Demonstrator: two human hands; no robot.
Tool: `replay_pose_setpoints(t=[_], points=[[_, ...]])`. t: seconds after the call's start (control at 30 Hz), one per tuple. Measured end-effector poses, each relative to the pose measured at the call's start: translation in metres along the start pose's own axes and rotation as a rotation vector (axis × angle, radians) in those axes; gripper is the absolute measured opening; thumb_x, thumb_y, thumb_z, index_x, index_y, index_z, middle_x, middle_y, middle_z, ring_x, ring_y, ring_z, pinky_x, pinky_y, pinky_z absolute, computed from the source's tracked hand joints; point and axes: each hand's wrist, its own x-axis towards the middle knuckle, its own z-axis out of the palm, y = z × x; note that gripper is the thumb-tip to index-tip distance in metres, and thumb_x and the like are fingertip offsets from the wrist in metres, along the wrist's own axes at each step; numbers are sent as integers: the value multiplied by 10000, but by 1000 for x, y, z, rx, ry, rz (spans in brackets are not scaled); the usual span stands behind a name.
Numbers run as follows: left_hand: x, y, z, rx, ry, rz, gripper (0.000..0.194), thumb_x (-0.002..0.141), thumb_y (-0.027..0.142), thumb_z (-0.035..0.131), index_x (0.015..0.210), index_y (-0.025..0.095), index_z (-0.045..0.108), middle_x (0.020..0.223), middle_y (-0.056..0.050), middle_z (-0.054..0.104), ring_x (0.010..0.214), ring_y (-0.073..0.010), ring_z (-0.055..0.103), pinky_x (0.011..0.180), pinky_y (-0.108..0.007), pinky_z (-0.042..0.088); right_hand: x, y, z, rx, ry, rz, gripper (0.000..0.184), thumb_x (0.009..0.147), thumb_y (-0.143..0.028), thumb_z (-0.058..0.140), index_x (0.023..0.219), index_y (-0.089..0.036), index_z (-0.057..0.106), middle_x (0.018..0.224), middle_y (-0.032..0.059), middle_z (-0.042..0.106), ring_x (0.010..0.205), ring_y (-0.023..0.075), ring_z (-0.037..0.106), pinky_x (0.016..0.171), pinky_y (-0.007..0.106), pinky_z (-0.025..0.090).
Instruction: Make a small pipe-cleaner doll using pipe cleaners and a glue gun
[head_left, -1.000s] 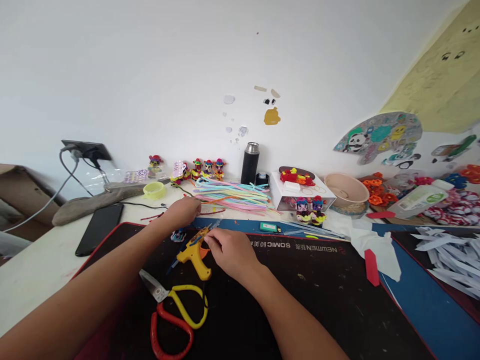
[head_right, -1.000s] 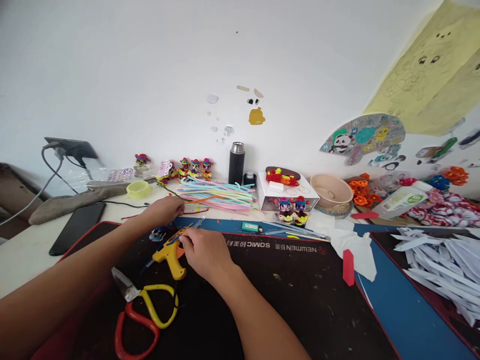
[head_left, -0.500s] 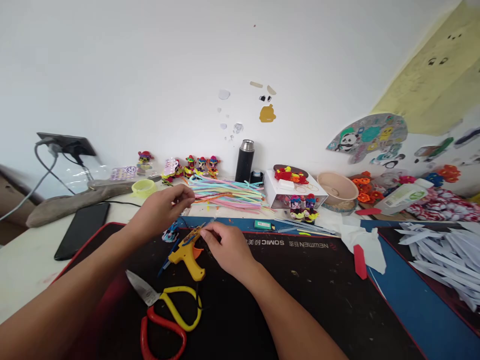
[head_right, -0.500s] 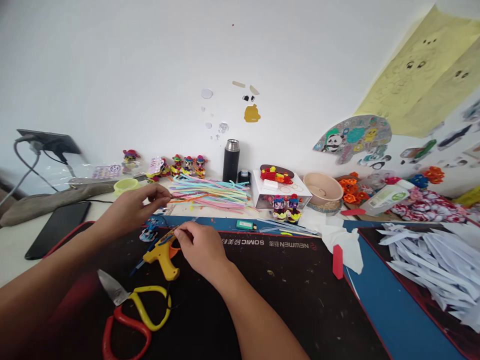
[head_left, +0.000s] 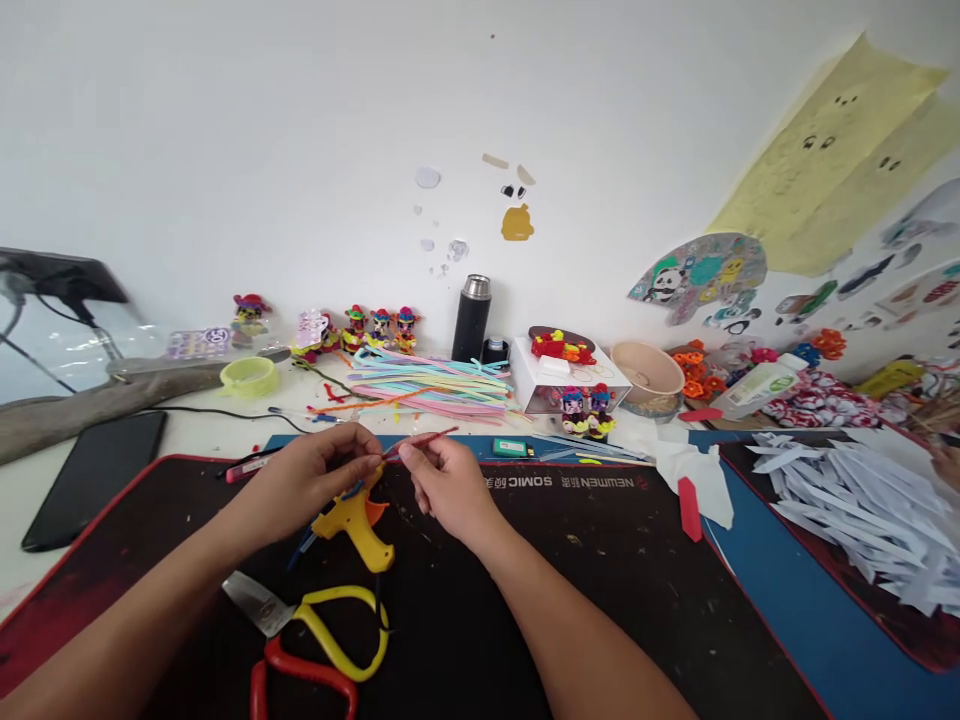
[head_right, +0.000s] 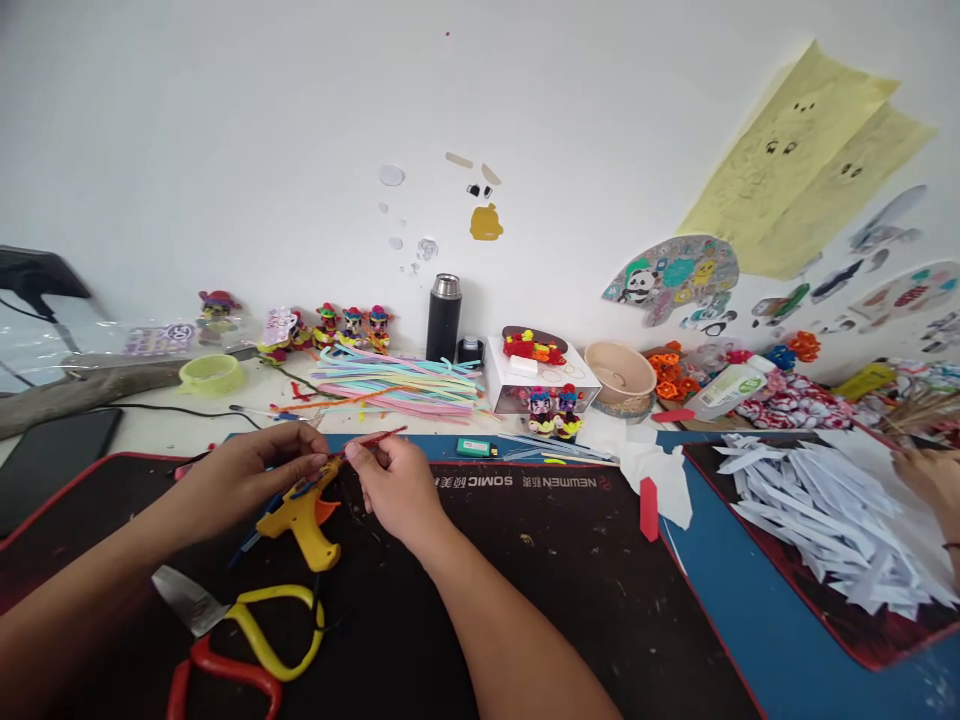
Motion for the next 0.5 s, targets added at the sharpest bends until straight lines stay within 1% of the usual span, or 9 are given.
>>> replay_pose_setpoints(t=[0.1,0.17,0.23,0.3,0.33,0.4,0.5], points=[[-4,-2,-1,22,-12,-23,280,916,555,656,860,293,735,813,-29,756,777,-260,662,707,-327,510,-1,0,0,-5,-15,2,417,957,-597,652,996,-183,697,510,-105,463,393,92,425,442,223,344],[-6,-1,-2,17,-3,-25,284,905,571,667,882,298,742,839,-30,772,794,-265,672,710,-326,512,-1,1,0,-10,-11,9,444,948,-626,652,966,-185,699,500,-100,466,392,93,420,440,225,341],[-7,1,-4,-4,5,-25,314,870,607,699,950,309,758,835,-30,780,771,-270,674,688,-326,512,0,2,0,-6,2,21,468,935,-655,658,928,-188,694,499,-90,478,395,97,426,435,229,338],[-8,1,-8,-15,-7,-39,376,834,633,732,1039,320,772,784,-24,768,717,-269,663,645,-324,501,1,3,-1,28,21,35,486,911,-677,676,909,-191,689,499,-86,475,400,101,431,419,229,326],[-8,0,-11,-12,-20,-50,400,824,637,743,1070,322,778,759,-22,758,700,-268,657,629,-322,494,1,3,-1,54,36,42,490,898,-683,687,907,-193,685,498,-89,465,399,102,429,407,228,315],[-8,-3,-17,0,-34,-68,404,822,632,757,1070,316,797,752,-28,750,703,-267,655,624,-318,486,2,2,-4,122,84,55,491,866,-691,716,882,-204,658,499,-95,442,395,102,423,382,224,288],[-8,-7,-31,-33,4,-72,393,810,631,784,999,287,815,766,-34,741,706,-248,639,618,-302,470,4,-2,-8,218,192,57,523,816,-692,775,761,-222,553,508,-94,437,397,91,426,367,211,275]])
